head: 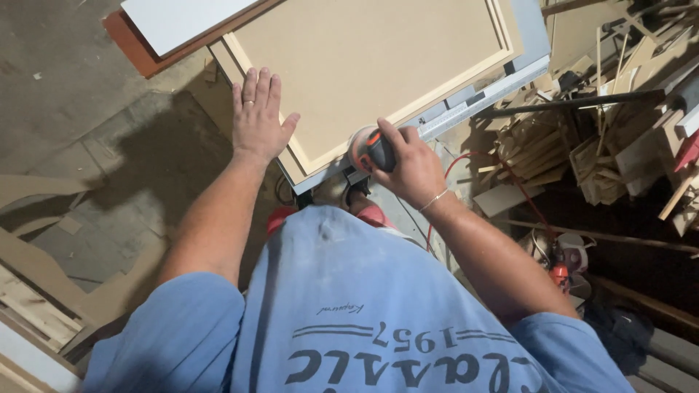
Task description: The person is sanding a wooden panel and frame using an orbital sander, then inspecting and handling the frame.
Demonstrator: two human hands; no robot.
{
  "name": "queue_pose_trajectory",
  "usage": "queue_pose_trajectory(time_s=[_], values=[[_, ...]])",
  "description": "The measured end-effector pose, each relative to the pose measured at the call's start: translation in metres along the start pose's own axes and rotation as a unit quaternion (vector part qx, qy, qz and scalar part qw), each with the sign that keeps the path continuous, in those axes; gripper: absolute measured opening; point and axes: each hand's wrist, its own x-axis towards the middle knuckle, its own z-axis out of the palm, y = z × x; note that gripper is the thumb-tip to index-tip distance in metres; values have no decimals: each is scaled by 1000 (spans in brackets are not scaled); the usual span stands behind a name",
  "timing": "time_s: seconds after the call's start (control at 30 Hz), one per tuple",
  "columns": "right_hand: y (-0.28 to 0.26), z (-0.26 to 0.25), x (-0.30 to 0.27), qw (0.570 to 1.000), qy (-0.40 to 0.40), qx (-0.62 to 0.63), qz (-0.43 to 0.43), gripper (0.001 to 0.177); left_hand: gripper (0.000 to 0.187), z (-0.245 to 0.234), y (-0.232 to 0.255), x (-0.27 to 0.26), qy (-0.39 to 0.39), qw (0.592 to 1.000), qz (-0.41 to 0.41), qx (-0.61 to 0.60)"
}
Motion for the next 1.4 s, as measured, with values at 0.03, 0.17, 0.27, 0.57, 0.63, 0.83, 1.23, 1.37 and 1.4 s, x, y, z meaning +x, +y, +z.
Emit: queue_pose_trajectory(time_s=[0.03,0.17,0.27,0.57,0.63,0.83,1.23,1.37,1.4], values=[[-1,2,-1,1000,1,-1,-2,85,86,0,1,0,2,1000,-1,0],[-8,10,5,1000,0,-7,-2,86,86,2,-2,-1,3,1000,-3,0],[-7,7,11,999,14,-26,-18,83,86,2,1,-1,9,1000,2,-8],[22,-55,44,987,-7,-15,158,78,86,5,-3,1,11,1000,7,5],[46,-50,51,983,-6,-7,185,85,86,4,-2,1,6,1000,8,8],[42,-42,48,992,15,-16,120,85,85,2,-1,1,-4,1000,1,4],[-23,14,17,997,29,1,-77,85,85,1,-1,-1,-17,1000,-16,-3],[-43,26,11,994,4,-30,-107,86,84,0,0,-3,7,1000,-8,-23],[-46,30,10,992,-6,-27,-120,86,84,-1,0,-2,4,1000,-7,-26]])
